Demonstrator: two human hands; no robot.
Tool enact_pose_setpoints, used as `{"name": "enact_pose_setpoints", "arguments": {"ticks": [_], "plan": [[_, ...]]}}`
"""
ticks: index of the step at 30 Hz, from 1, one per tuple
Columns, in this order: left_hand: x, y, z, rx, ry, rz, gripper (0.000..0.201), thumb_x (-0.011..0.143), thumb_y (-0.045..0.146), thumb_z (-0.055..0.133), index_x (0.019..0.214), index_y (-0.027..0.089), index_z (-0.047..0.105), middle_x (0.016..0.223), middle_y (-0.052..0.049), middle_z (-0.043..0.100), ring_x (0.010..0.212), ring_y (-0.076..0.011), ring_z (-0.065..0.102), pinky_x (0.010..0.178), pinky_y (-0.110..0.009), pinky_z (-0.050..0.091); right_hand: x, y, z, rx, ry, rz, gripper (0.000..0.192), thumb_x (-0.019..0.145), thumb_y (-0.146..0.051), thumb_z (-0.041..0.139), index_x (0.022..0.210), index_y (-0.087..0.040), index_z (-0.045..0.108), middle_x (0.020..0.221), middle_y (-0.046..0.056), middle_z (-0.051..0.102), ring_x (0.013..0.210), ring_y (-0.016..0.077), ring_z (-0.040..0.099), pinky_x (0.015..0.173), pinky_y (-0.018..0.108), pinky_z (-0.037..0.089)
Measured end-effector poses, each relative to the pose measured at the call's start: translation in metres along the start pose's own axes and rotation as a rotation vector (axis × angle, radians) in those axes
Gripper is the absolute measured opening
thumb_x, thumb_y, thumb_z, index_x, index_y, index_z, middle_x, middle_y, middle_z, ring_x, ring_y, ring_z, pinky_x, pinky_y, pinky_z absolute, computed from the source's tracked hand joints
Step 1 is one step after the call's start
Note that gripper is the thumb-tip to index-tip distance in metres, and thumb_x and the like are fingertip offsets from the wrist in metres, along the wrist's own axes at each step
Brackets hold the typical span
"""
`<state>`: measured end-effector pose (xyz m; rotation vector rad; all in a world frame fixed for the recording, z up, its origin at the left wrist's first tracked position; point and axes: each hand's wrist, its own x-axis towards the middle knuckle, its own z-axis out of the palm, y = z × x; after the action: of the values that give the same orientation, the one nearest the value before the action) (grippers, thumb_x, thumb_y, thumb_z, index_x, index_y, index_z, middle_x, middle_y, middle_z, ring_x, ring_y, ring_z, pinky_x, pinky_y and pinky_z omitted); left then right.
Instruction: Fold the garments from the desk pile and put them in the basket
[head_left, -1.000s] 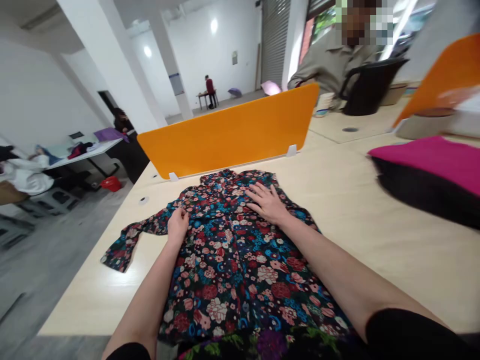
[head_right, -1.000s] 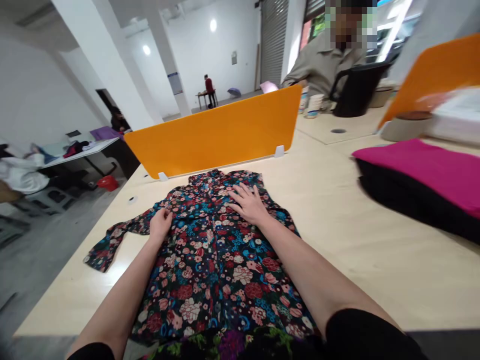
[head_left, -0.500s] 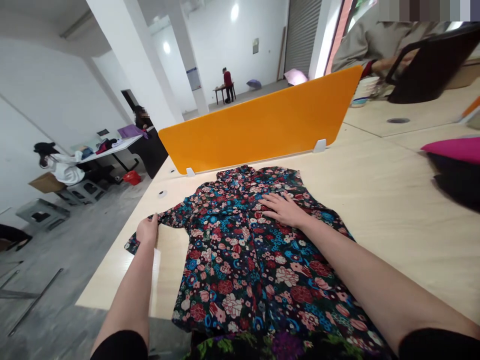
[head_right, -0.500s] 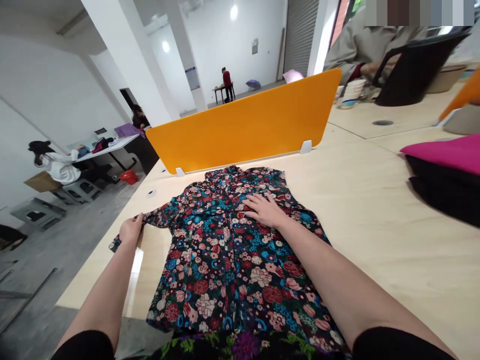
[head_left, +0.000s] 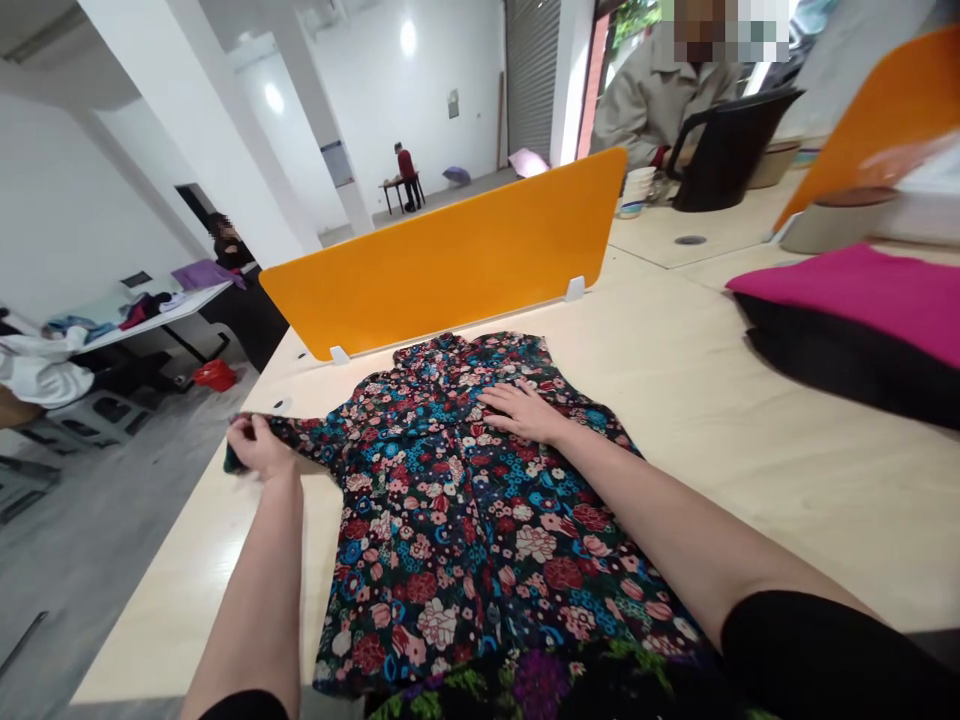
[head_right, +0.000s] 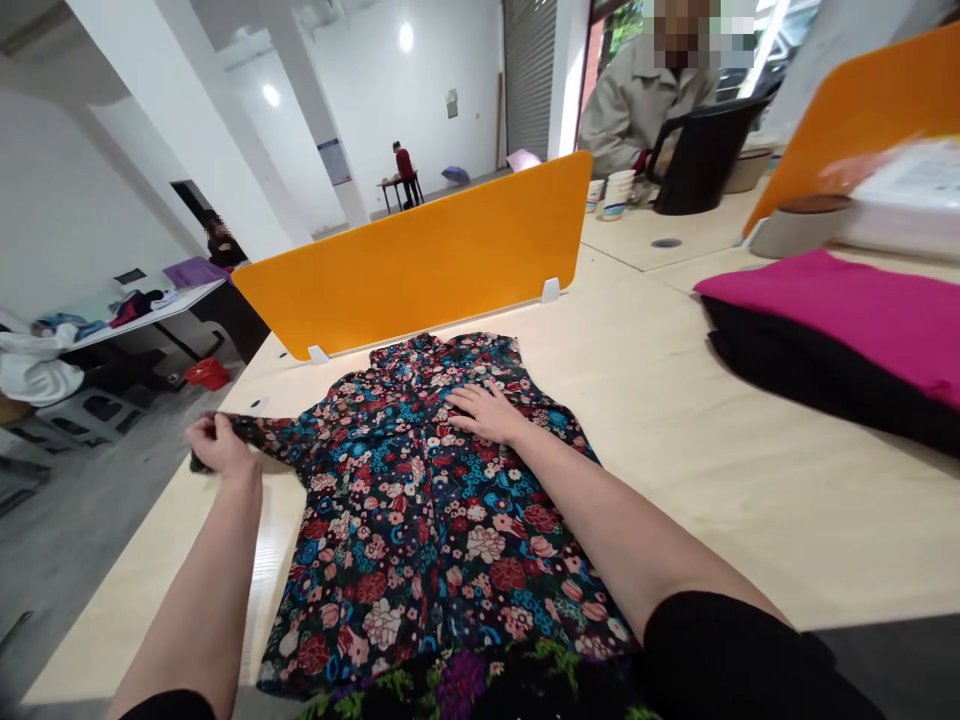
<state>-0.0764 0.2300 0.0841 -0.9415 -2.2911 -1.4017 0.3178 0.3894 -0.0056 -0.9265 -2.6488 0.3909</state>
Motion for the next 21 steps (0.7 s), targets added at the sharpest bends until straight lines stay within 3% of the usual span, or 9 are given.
{"name": "enact_pose_setpoints", "arguments": {"ticks": [2,3,5,7,8,10,13,18,21], "plan": [[-0.016,0.026,0.009,-0.003,-0.031,0.200,0.027,0.093,0.034,0.034,0.096,0.020,0.057,0.105,-0.007,0.058,0.110,-0.0211,0.049,0.100,-0.037,0.037,0.000,0.000,-0.001,0.050,0.011,-0.001,0.053,0.094,-0.052,0.033,0.140,-0.029,0.044,0.146,0.004,0.043,0.138,0.0255,0.030,0.114,0.057,0.008],[-0.028,0.039,0.015,0.022,-0.120,0.369,0.024,0.092,0.033,0.038,0.094,0.021,0.058,0.108,-0.008,0.058,0.112,-0.0222,0.049,0.101,-0.038,0.037,0.000,0.001,-0.002,0.078,0.024,0.001,0.053,0.094,-0.051,0.032,0.140,-0.029,0.044,0.145,0.004,0.044,0.138,0.0250,0.032,0.114,0.056,0.008],[-0.057,0.061,0.026,0.119,-0.410,0.750,0.020,0.090,0.034,0.045,0.092,0.023,0.062,0.122,-0.009,0.056,0.119,-0.0247,0.047,0.104,-0.042,0.035,0.001,0.004,-0.002,0.138,0.069,0.027,0.052,0.094,-0.047,0.034,0.141,-0.028,0.043,0.143,0.005,0.046,0.135,0.0242,0.036,0.114,0.054,0.011],[-0.085,0.071,0.037,0.220,-0.648,0.965,0.023,0.090,0.038,0.045,0.092,0.024,0.063,0.140,-0.007,0.047,0.127,-0.0254,0.043,0.108,-0.044,0.032,0.002,0.008,-0.002,0.197,0.122,0.069,0.054,0.091,-0.039,0.038,0.143,-0.026,0.039,0.142,0.005,0.048,0.132,0.0241,0.041,0.114,0.051,0.017],[-0.096,0.071,0.042,0.247,-0.707,0.983,0.026,0.091,0.040,0.043,0.094,0.023,0.063,0.145,-0.007,0.041,0.128,-0.0249,0.043,0.108,-0.043,0.033,0.002,0.010,-0.002,0.226,0.145,0.085,0.058,0.089,-0.035,0.042,0.145,-0.025,0.036,0.141,0.006,0.049,0.131,0.0246,0.043,0.113,0.049,0.022],[-0.112,0.062,0.051,0.251,-0.730,0.894,0.032,0.093,0.042,0.038,0.101,0.021,0.061,0.149,-0.009,0.036,0.128,-0.0232,0.044,0.106,-0.040,0.037,0.002,0.014,-0.002,0.282,0.182,0.087,0.069,0.082,-0.029,0.049,0.148,-0.022,0.031,0.137,0.007,0.053,0.128,0.0263,0.046,0.110,0.046,0.031],[-0.118,0.039,0.062,0.200,-0.726,0.729,0.038,0.092,0.043,0.040,0.118,0.018,0.055,0.142,-0.013,0.046,0.129,-0.0233,0.044,0.107,-0.043,0.036,0.002,0.017,-0.001,0.376,0.237,0.032,0.076,0.075,-0.024,0.056,0.148,-0.022,0.032,0.134,0.007,0.056,0.125,0.0270,0.049,0.106,0.043,0.037],[-0.112,0.021,0.063,0.023,-0.672,0.500,0.043,0.093,0.043,0.036,0.127,0.018,0.045,0.127,-0.010,0.059,0.117,-0.0187,0.056,0.101,-0.036,0.043,0.002,0.014,-0.004,0.535,0.435,0.096,0.047,0.086,-0.031,0.048,0.132,-0.025,0.054,0.117,0.002,0.066,0.114,0.0206,0.058,0.103,0.037,0.040],[-0.109,0.020,0.065,0.066,-0.623,0.435,0.039,0.094,0.039,0.029,0.116,0.018,0.053,0.113,-0.009,0.066,0.105,-0.0189,0.062,0.093,-0.034,0.048,0.001,0.003,-0.008,0.430,0.420,0.211,0.037,0.089,-0.041,0.047,0.118,-0.023,0.064,0.109,0.005,0.069,0.105,0.0225,0.062,0.094,0.037,0.046]]}}
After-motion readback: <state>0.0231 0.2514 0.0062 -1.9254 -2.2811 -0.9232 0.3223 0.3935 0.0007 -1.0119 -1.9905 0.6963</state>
